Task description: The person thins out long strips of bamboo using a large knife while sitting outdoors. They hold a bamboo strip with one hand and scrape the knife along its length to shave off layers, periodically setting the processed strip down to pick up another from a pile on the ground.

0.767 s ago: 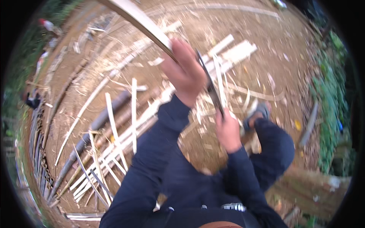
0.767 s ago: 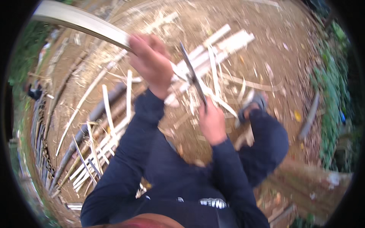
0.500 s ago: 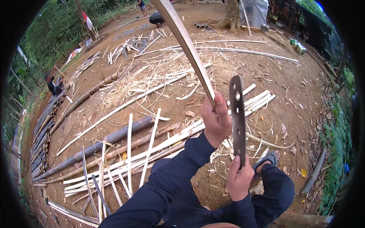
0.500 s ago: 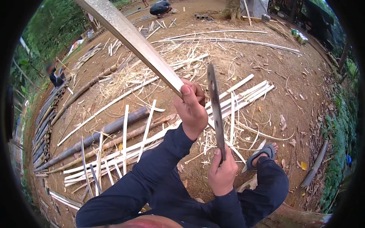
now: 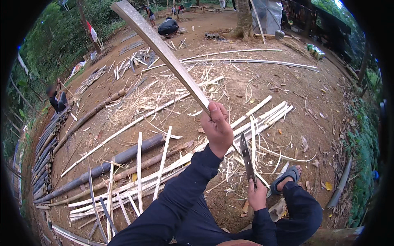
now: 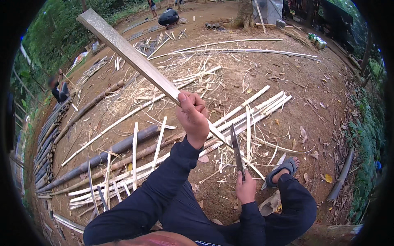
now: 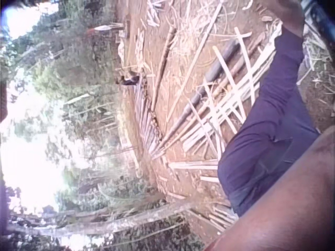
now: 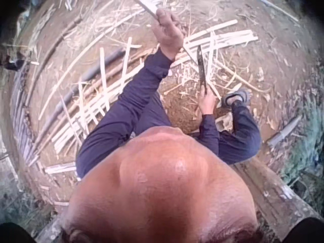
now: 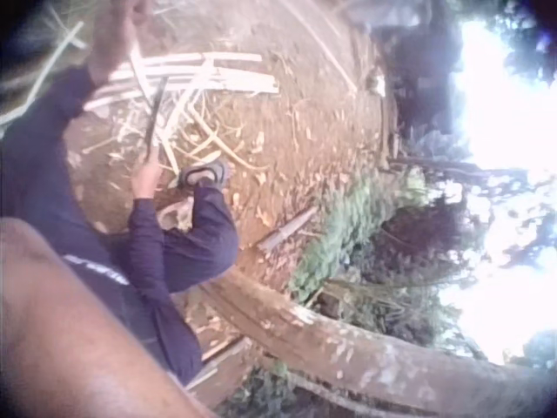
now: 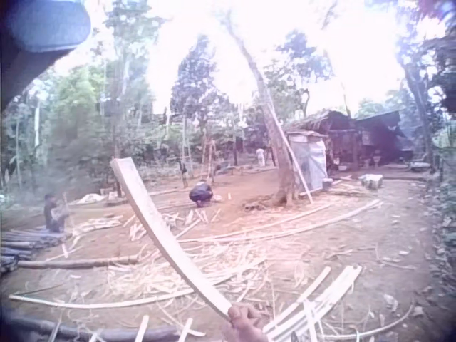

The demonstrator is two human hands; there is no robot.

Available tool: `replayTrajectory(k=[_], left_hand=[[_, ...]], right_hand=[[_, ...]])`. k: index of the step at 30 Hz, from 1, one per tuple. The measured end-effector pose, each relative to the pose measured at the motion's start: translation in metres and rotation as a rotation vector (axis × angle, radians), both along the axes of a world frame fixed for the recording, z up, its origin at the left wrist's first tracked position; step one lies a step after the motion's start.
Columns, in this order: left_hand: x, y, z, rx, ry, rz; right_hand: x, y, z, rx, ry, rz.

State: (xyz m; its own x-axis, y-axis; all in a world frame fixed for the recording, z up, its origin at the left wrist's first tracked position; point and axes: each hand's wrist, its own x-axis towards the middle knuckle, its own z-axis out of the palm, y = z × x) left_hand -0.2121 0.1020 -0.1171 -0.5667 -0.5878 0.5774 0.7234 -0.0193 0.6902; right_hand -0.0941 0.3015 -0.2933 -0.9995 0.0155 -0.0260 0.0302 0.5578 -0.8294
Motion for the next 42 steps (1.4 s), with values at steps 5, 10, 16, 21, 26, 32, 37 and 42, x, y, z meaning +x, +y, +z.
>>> replayTrajectory(k=[5,10,16,21,26,32,37,42], left_hand=[[0.016,-0.005,0.031,0.035,-0.014,0.019],[0.014,0.01,0.022,-0.032,-0.046,-0.007],[0.015,0.021,-0.001,-0.098,-0.034,-0.075],[0.02,0.029,0.014,0.05,-0.079,-0.1],[0.013,0.034,0.016,0.042,-0.072,-0.061],[0.013,0.034,0.006,0.024,-0.084,0.058],[0.013,0.025,0.004,-0.006,-0.073,0.122],[0.011,0.026,0.006,-0.032,-0.1,0.176]], right_hand=[[0.011,-0.002,-0.006,-0.113,0.07,-0.034],[0.017,-0.01,0.012,-0.15,0.045,-0.017],[0.026,-0.03,0.096,-0.157,0.281,0.132],[0.008,-0.024,0.059,-0.113,0.178,0.077],[0.017,-0.021,0.086,-0.049,0.184,0.103],[0.003,-0.014,0.027,0.108,0.078,0.047],[0.016,-0.027,0.065,-0.078,0.328,0.081],[0.003,-0.012,0.019,0.063,-0.01,0.036]])
